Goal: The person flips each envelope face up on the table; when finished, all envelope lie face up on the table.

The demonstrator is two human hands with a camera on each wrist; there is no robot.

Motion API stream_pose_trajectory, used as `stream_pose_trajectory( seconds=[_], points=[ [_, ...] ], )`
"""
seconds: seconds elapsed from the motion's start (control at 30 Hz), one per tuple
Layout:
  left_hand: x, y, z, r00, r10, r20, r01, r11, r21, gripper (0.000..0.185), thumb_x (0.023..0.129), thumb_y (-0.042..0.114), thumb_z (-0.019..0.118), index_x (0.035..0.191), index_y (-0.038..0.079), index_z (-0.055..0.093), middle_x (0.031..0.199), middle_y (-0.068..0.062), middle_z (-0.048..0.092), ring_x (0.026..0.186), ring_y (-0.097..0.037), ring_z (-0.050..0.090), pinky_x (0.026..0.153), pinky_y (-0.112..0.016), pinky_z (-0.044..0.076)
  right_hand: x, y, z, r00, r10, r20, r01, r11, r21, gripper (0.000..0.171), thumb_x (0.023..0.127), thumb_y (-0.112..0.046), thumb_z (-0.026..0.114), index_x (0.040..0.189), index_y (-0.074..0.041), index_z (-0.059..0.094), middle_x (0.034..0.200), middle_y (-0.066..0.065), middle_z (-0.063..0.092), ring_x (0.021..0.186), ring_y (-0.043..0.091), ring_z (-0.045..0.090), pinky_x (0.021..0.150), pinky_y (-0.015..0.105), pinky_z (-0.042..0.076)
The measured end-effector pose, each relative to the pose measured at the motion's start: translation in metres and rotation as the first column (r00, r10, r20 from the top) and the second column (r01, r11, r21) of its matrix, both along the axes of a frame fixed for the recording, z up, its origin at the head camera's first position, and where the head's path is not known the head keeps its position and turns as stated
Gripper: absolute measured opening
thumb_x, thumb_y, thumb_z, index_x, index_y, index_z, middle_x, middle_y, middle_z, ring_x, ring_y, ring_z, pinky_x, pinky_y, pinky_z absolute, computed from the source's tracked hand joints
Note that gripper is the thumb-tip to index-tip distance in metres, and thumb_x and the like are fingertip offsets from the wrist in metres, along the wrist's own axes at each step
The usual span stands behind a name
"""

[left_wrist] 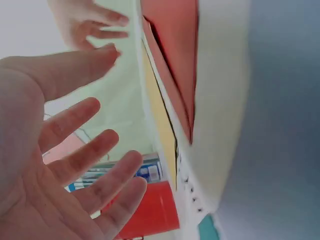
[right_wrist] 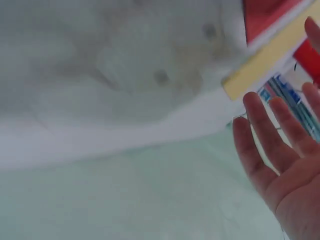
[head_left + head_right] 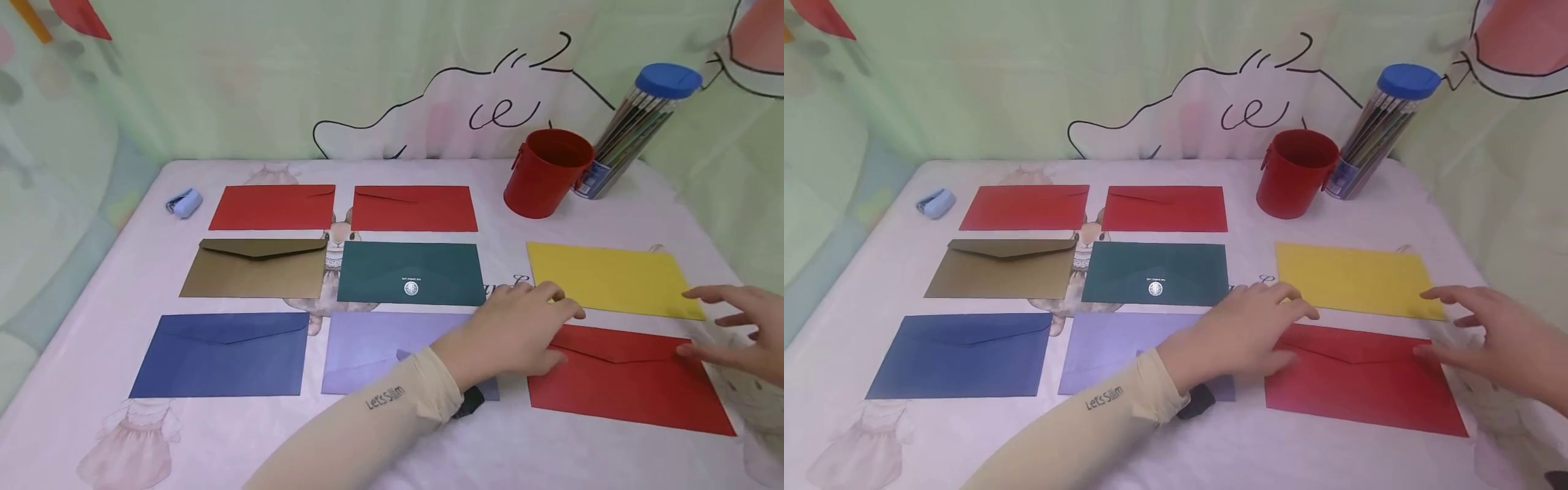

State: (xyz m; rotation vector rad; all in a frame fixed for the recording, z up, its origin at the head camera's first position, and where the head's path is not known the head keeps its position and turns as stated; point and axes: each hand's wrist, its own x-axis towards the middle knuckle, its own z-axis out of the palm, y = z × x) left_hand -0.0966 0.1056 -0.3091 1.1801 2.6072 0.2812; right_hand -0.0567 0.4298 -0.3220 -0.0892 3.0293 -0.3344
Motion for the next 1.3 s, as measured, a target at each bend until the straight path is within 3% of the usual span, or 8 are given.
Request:
stream_pose_trajectory(
  seconds=[0.13, 0.27, 0.4, 0.5, 0.6, 0.83, 1.1, 1.3],
  points=[
    [-0.029, 0.016, 0.007, 0.997, 0.019, 0.079, -0.017, 1.000, -0.018, 0.063, 0.092, 0.049, 0.068, 0.149, 0.039, 0.044, 0.146, 0.016, 0.042, 0.126, -0.002, 0.042, 0.102, -0.025, 0.038, -0.036, 0.018, 0.011, 0.992, 0.093, 0.081, -0.094, 0.996, 0.009, 0.091, 0.065, -0.016, 0.095, 0.135, 0.008, 0.041, 0.130, 0.041, 0.038, 0.104, 0.066, 0.046, 0.076, 0.074, 0.044],
    [-0.057, 0.034, 0.001, 0.988, 0.081, 0.128, -0.077, 0.996, -0.040, 0.069, 0.091, 0.049, 0.070, 0.151, 0.038, 0.039, 0.146, 0.019, 0.041, 0.126, 0.000, 0.039, 0.104, -0.023, 0.036, -0.068, 0.025, 0.013, 0.965, 0.123, 0.232, -0.132, 0.991, 0.024, 0.103, 0.065, -0.031, 0.095, 0.142, 0.007, 0.037, 0.138, 0.040, 0.033, 0.117, 0.062, 0.033, 0.089, 0.079, 0.033],
    [-0.072, 0.039, -0.010, 0.976, 0.144, 0.164, -0.131, 0.988, -0.084, 0.074, 0.089, 0.051, 0.071, 0.153, 0.036, 0.037, 0.144, 0.020, 0.043, 0.124, 0.000, 0.039, 0.106, -0.022, 0.033, -0.087, 0.024, 0.003, 0.939, 0.139, 0.314, -0.172, 0.982, 0.080, 0.107, 0.060, -0.048, 0.093, 0.140, 0.005, 0.045, 0.137, 0.039, 0.038, 0.117, 0.058, 0.034, 0.090, 0.077, 0.035],
    [-0.075, 0.037, -0.016, 0.975, 0.145, 0.166, -0.125, 0.984, -0.127, 0.077, 0.089, 0.054, 0.070, 0.154, 0.033, 0.036, 0.145, 0.020, 0.042, 0.126, -0.001, 0.038, 0.108, -0.023, 0.030, -0.092, 0.022, -0.004, 0.931, 0.150, 0.332, -0.190, 0.977, 0.093, 0.104, 0.059, -0.051, 0.092, 0.137, 0.005, 0.052, 0.136, 0.039, 0.043, 0.117, 0.057, 0.038, 0.088, 0.075, 0.038],
    [-0.076, 0.034, -0.017, 0.987, 0.112, 0.112, -0.092, 0.982, -0.165, 0.078, 0.088, 0.059, 0.068, 0.154, 0.030, 0.037, 0.144, 0.019, 0.044, 0.127, -0.002, 0.038, 0.109, -0.022, 0.028, -0.095, 0.021, -0.006, 0.931, 0.157, 0.330, -0.193, 0.978, 0.077, 0.101, 0.060, -0.048, 0.092, 0.136, 0.006, 0.054, 0.138, 0.039, 0.043, 0.119, 0.057, 0.037, 0.090, 0.074, 0.037],
    [-0.080, 0.032, -0.015, 0.998, 0.062, 0.027, -0.055, 0.978, -0.200, 0.065, 0.090, 0.059, 0.065, 0.144, 0.027, 0.046, 0.111, 0.013, 0.055, 0.106, -0.005, 0.047, 0.098, -0.020, 0.037, -0.097, 0.019, -0.008, 0.926, 0.143, 0.348, -0.159, 0.987, 0.018, 0.120, 0.055, -0.053, 0.093, 0.145, 0.005, 0.040, 0.144, 0.039, 0.031, 0.124, 0.057, 0.027, 0.092, 0.077, 0.030],
    [-0.077, 0.035, -0.012, 0.991, 0.105, 0.086, -0.081, 0.967, -0.243, 0.086, 0.091, 0.057, 0.065, 0.161, 0.032, 0.020, 0.133, 0.016, 0.050, 0.118, -0.003, 0.046, 0.101, -0.022, 0.039, -0.095, 0.021, -0.007, 0.933, 0.138, 0.331, -0.156, 0.987, 0.028, 0.114, 0.057, -0.055, 0.091, 0.145, 0.001, 0.045, 0.142, 0.039, 0.036, 0.123, 0.058, 0.031, 0.090, 0.076, 0.033],
    [-0.073, 0.038, -0.011, 0.996, 0.072, 0.061, -0.052, 0.958, -0.283, 0.082, 0.095, 0.056, 0.059, 0.162, 0.034, 0.015, 0.138, 0.016, 0.050, 0.123, -0.003, 0.046, 0.105, -0.022, 0.036, -0.091, 0.019, -0.005, 0.933, 0.118, 0.339, -0.131, 0.991, 0.014, 0.117, 0.057, -0.054, 0.091, 0.146, 0.003, 0.041, 0.143, 0.040, 0.032, 0.123, 0.059, 0.028, 0.091, 0.076, 0.031]
  ],
)
